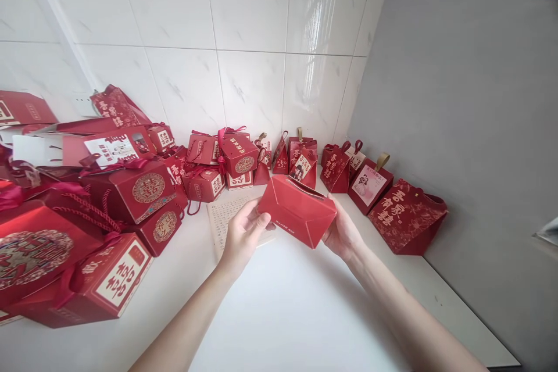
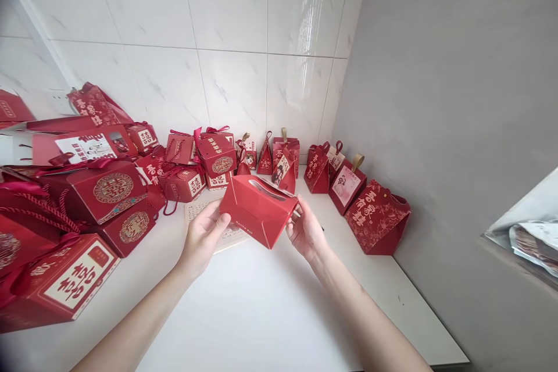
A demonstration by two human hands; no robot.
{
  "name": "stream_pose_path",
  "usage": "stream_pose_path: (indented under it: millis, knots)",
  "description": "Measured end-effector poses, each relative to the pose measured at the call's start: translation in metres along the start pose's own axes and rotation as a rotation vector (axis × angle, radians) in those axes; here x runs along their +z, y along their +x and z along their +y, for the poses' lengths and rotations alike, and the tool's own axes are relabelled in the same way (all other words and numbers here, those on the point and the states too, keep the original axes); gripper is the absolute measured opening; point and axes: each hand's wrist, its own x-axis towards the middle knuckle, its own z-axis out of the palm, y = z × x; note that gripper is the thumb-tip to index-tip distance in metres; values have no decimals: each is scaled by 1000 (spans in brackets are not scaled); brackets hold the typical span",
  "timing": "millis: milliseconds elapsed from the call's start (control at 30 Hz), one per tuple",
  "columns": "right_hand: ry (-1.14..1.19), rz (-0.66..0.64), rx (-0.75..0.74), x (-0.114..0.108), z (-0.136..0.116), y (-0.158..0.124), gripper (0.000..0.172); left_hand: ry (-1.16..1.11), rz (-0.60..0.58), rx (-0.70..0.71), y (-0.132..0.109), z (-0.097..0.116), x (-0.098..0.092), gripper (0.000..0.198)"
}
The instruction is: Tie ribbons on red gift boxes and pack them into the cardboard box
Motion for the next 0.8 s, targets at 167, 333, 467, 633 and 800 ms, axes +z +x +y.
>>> stream_pose_path:
  millis: [167, 333, 467, 633, 800]
  knots:
    - [77, 1, 41, 5, -3, -4, 19, 209, 157, 67, 1, -1, -2, 48]
    - [-7, -13, -40, -2, 2, 0, 22, 266, -34, 95, -7, -3, -1, 77]
    - [-9, -20, -62, -4, 2, 3, 26, 257, -181, 63, -13, -5, 2, 100]
    - [67, -64, -110, 1, -3, 1, 26, 398, -180, 151, -13, -3, 4, 90]
    - [89, -65, -141, 1, -7, -1, 21, 523, -173, 271, -10, -1, 5, 76]
